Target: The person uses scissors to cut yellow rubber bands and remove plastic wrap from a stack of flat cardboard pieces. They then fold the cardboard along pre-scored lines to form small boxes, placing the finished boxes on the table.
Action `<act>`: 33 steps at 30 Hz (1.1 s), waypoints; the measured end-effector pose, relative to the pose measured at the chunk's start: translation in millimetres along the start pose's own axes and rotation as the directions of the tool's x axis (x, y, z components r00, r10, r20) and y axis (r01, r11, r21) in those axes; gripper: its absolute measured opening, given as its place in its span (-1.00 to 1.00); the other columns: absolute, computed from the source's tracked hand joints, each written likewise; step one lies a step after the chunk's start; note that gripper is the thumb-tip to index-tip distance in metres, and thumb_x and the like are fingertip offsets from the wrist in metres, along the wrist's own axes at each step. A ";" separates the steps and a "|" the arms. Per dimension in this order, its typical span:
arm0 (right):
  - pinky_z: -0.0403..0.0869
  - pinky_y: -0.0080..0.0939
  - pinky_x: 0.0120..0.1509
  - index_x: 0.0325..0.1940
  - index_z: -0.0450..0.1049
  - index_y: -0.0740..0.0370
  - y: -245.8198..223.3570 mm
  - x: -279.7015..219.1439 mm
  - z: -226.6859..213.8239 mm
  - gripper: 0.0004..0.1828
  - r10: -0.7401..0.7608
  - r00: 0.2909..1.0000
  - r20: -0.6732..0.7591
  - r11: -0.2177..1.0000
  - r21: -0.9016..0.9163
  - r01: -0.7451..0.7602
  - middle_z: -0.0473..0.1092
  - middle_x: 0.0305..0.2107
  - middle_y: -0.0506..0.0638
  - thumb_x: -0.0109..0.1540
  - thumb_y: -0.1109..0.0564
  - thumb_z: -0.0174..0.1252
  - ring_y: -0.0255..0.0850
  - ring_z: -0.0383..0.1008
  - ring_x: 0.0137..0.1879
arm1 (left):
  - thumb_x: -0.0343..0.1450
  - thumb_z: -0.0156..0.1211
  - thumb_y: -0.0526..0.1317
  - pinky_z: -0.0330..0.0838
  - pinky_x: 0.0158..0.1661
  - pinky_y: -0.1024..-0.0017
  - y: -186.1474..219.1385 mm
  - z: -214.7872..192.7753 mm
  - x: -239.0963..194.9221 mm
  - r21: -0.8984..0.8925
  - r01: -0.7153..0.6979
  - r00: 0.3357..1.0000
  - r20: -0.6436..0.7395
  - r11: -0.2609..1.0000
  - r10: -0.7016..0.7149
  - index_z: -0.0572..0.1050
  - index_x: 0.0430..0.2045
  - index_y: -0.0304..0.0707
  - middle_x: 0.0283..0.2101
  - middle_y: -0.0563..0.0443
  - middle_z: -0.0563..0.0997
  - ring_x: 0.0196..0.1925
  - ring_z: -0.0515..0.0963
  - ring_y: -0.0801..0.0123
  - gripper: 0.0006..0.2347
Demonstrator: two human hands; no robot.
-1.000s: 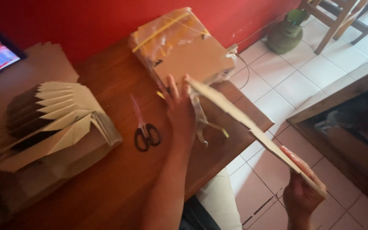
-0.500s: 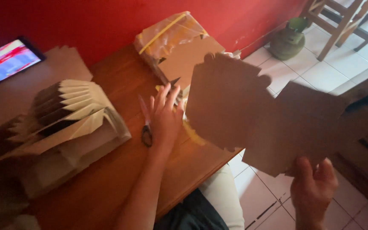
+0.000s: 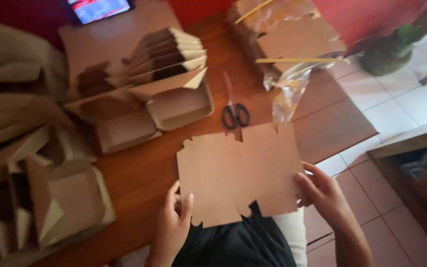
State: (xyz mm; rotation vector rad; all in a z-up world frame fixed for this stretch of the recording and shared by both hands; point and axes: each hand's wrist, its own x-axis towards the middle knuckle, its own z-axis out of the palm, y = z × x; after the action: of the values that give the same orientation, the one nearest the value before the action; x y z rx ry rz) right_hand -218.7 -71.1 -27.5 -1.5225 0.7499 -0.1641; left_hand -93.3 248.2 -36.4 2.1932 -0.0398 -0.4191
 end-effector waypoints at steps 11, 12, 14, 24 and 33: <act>0.30 -0.13 -0.18 -0.71 0.36 0.14 -93.3 61.3 75.3 -0.46 -0.034 0.970 0.240 0.373 -0.897 0.235 0.33 -0.67 0.06 0.24 -0.22 -0.02 -0.08 0.22 -0.38 | 0.40 0.09 -0.01 0.48 -0.46 0.27 -48.8 -39.4 14.7 0.387 -0.140 0.906 -0.322 0.911 0.276 0.52 -0.14 -0.09 -0.45 0.03 0.64 -0.44 0.64 0.19 -0.73; 0.36 -0.19 -0.10 -0.74 0.45 0.11 -107.0 68.5 82.0 -0.44 0.078 0.959 0.271 0.309 -0.921 0.236 0.49 -0.69 -0.05 0.24 -0.23 -0.01 -0.08 0.50 -0.39 | 0.41 0.11 -0.05 0.44 -0.50 0.36 -52.0 -40.1 18.0 0.395 -0.146 0.865 -0.393 0.907 0.311 0.55 -0.20 -0.11 -0.56 0.10 0.60 -0.53 0.60 0.33 -0.78; 0.36 -0.08 -0.15 -0.60 0.44 0.09 -93.9 101.1 86.3 -0.62 -0.040 0.947 0.318 0.300 -0.900 0.315 0.48 -0.59 0.01 0.21 -0.12 0.00 -0.01 0.49 -0.36 | 0.41 0.13 -0.13 0.44 -0.47 0.42 -53.2 -35.3 19.4 0.433 -0.201 0.805 -0.438 0.879 0.400 0.57 -0.22 -0.15 -0.51 0.09 0.62 -0.51 0.60 0.38 -0.82; 0.29 0.21 0.06 0.02 0.50 -0.20 -68.6 188.5 130.2 -0.68 -0.448 0.731 0.514 0.073 -0.795 0.603 0.32 -0.05 0.00 0.20 0.00 0.03 0.13 0.27 0.02 | 0.39 0.18 -0.16 0.38 -0.49 0.50 -48.0 -30.4 30.5 0.527 -0.177 0.673 -0.552 0.831 0.493 0.60 -0.31 -0.02 -0.64 0.26 0.54 -0.64 0.49 0.54 -0.89; 0.36 -0.09 0.18 -0.04 0.51 0.22 -59.0 165.1 115.7 -0.76 -0.736 0.534 0.417 0.245 -0.572 0.783 0.45 -0.10 0.01 0.22 0.35 0.14 -0.02 0.35 0.08 | 0.41 0.16 -0.13 0.52 -0.38 0.53 -39.1 -41.6 17.3 0.469 -0.220 0.785 -0.435 0.855 0.440 0.55 -0.19 -0.15 -0.29 0.11 0.69 -0.33 0.67 0.42 -0.81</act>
State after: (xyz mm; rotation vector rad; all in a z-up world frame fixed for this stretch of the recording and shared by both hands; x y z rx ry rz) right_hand -9.1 -68.7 -42.6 -2.5839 -0.1520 -0.6213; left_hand -68.8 301.2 -48.6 2.5603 -0.2329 0.4552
